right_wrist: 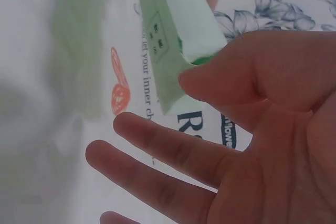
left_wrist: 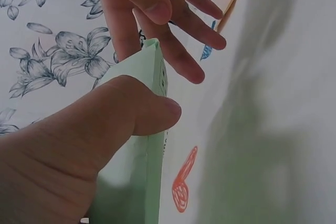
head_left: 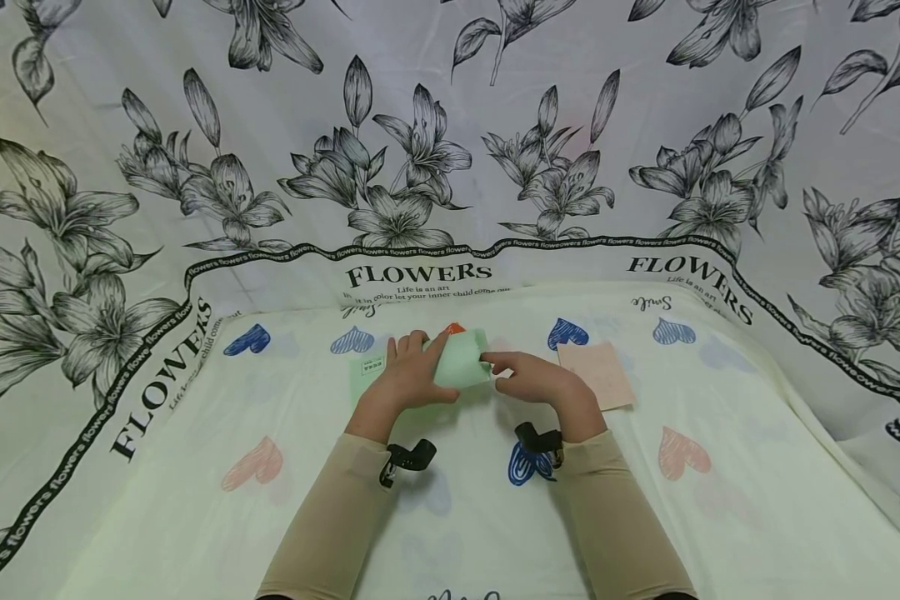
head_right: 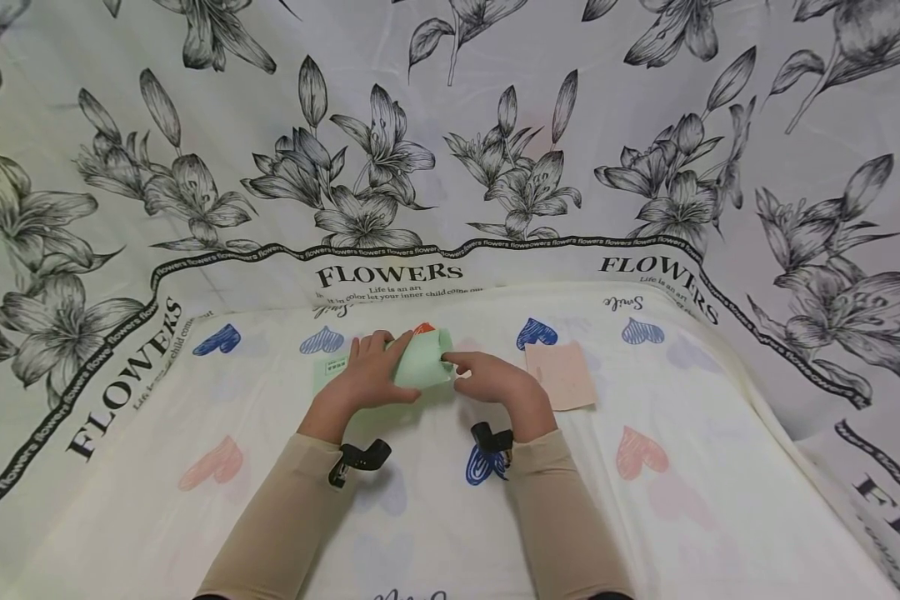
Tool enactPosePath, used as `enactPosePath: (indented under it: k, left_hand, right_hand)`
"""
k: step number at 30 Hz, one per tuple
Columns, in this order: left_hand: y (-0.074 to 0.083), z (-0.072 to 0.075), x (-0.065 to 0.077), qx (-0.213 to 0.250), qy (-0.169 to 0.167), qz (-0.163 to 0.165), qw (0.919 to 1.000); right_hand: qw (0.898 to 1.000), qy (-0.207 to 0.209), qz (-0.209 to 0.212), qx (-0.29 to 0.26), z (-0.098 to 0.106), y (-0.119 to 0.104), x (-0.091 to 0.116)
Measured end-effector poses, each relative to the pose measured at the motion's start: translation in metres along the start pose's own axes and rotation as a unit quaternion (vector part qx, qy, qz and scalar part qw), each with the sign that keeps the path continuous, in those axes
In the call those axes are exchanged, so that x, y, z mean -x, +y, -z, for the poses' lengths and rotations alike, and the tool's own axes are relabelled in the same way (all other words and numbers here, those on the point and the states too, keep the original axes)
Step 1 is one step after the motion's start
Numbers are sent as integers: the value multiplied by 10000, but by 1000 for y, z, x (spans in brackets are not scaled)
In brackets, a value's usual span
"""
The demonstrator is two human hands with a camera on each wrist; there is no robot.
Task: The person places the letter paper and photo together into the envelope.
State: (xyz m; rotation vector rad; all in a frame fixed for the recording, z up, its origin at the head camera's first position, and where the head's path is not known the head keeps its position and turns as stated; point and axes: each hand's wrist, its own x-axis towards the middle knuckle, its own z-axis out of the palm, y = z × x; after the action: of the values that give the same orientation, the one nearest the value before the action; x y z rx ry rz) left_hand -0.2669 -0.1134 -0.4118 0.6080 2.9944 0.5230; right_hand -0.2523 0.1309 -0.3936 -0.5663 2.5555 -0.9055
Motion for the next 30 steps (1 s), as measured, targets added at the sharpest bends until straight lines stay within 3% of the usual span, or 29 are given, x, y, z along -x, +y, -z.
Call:
enactPosePath:
  k: [7,14,24,30]
  left_hand:
    - [2,1,0,10,38,-268,9996]
    - [2,0,0,1,14,-229,9997]
    - [3,2,1,37,-117,-124,9998]
    - [4,2,1,57,-124,-98,9999]
  right_hand:
    - [9997,-65,206,-71,-2,0,-2]
    - [9999,-5,37,-158,0,9,-2]
    - [9919,1184,-460,28,25,45,10]
    - [9851,1507,-807,184,35,62,18]
